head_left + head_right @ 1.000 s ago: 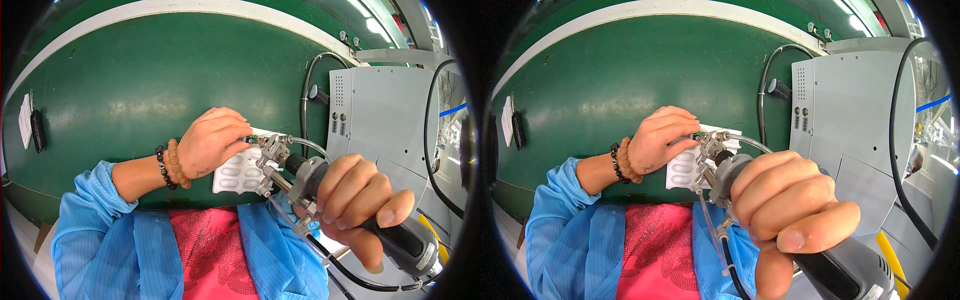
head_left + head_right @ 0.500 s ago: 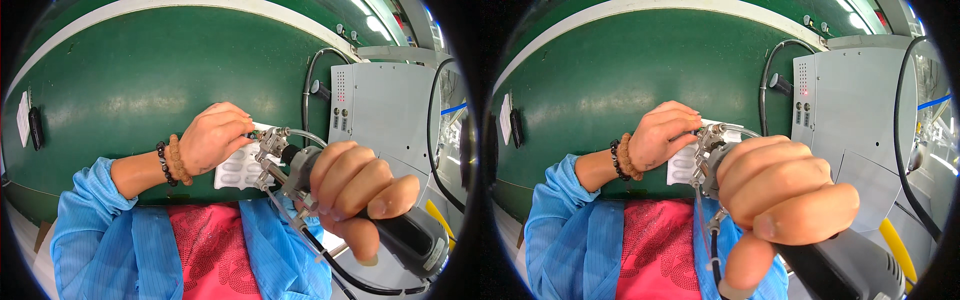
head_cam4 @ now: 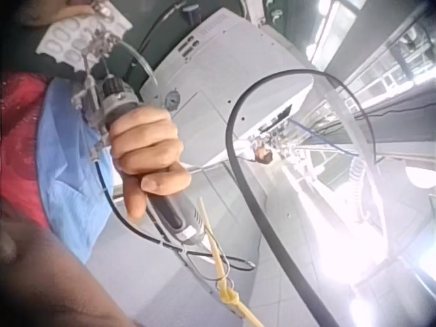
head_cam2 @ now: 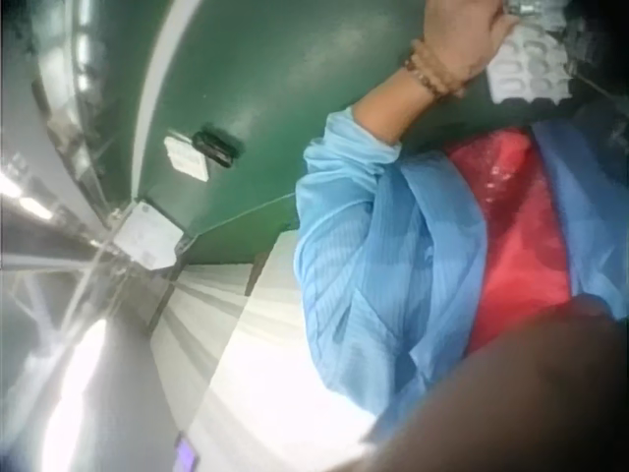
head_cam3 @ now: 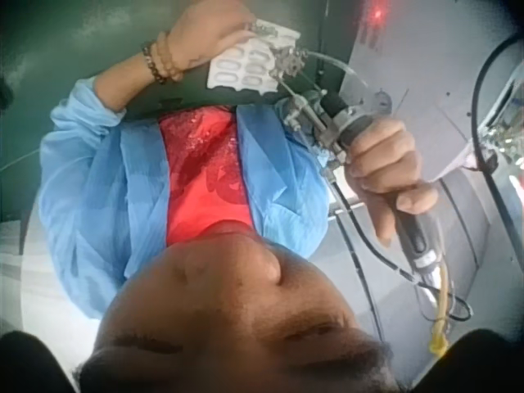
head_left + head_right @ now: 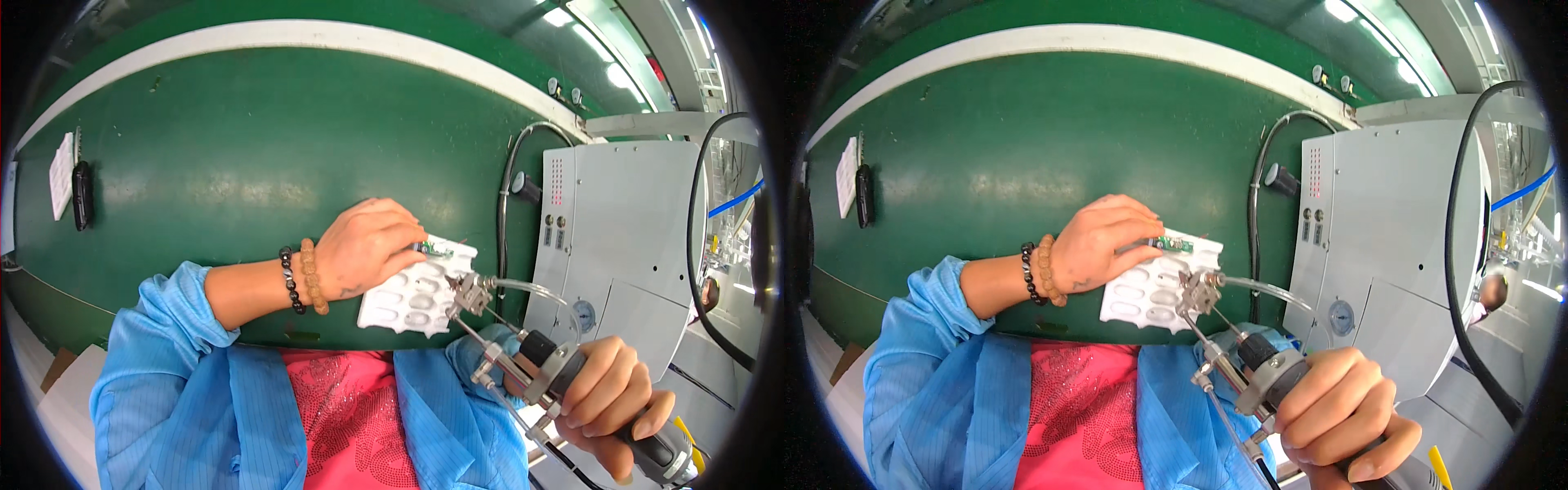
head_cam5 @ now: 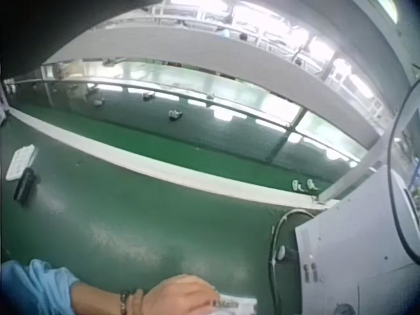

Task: The person uses a handheld hot air tool to apply heat to small green circuit boards held in a white plastic tray. They repeatedly pick up individual boards, position them under the nozzle, and then place them back into the tray or on the table. The process is repetitive and involves handling multiple small electronic components.

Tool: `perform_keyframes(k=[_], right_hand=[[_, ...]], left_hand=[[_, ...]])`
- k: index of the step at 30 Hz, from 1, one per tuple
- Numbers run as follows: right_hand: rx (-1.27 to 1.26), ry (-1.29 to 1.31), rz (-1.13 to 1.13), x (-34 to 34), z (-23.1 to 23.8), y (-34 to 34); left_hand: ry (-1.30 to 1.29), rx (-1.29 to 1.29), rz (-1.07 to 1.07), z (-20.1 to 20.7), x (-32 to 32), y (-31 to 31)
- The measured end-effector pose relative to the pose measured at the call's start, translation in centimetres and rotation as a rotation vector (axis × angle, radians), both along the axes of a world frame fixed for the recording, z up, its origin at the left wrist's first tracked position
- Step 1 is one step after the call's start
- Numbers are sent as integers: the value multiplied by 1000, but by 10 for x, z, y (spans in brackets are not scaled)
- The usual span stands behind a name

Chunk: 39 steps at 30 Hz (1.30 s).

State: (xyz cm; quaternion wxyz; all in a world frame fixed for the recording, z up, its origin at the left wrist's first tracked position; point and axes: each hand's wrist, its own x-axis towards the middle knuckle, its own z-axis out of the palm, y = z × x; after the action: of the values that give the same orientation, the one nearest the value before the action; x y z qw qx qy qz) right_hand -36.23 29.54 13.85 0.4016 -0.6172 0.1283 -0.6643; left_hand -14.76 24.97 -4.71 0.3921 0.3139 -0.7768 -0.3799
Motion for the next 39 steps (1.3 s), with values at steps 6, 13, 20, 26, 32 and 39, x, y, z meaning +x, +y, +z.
perform_keyframes(k=[6, 13, 20, 26, 32, 39], right_hand=[[-35, -9, -97, -13, -3, 8], [-40, 25, -117, -13, -14, 2], [-11, 143, 36, -23, -4, -7], [-50, 55, -42, -29, -7, -10], [-39, 38, -66, -34, -5, -13], [-7, 77, -69, -36, -3, -8]], left_hand=[[18, -5, 36, 35, 9, -14], [-218, -64, 309, 57, 32, -138], [-241, -596, 401, 40, -32, -252], [-325, -466, -66, 4, -175, -290], [-661, -420, -17, -4, -226, -323], [-189, -249, -46, 26, -173, -263]])
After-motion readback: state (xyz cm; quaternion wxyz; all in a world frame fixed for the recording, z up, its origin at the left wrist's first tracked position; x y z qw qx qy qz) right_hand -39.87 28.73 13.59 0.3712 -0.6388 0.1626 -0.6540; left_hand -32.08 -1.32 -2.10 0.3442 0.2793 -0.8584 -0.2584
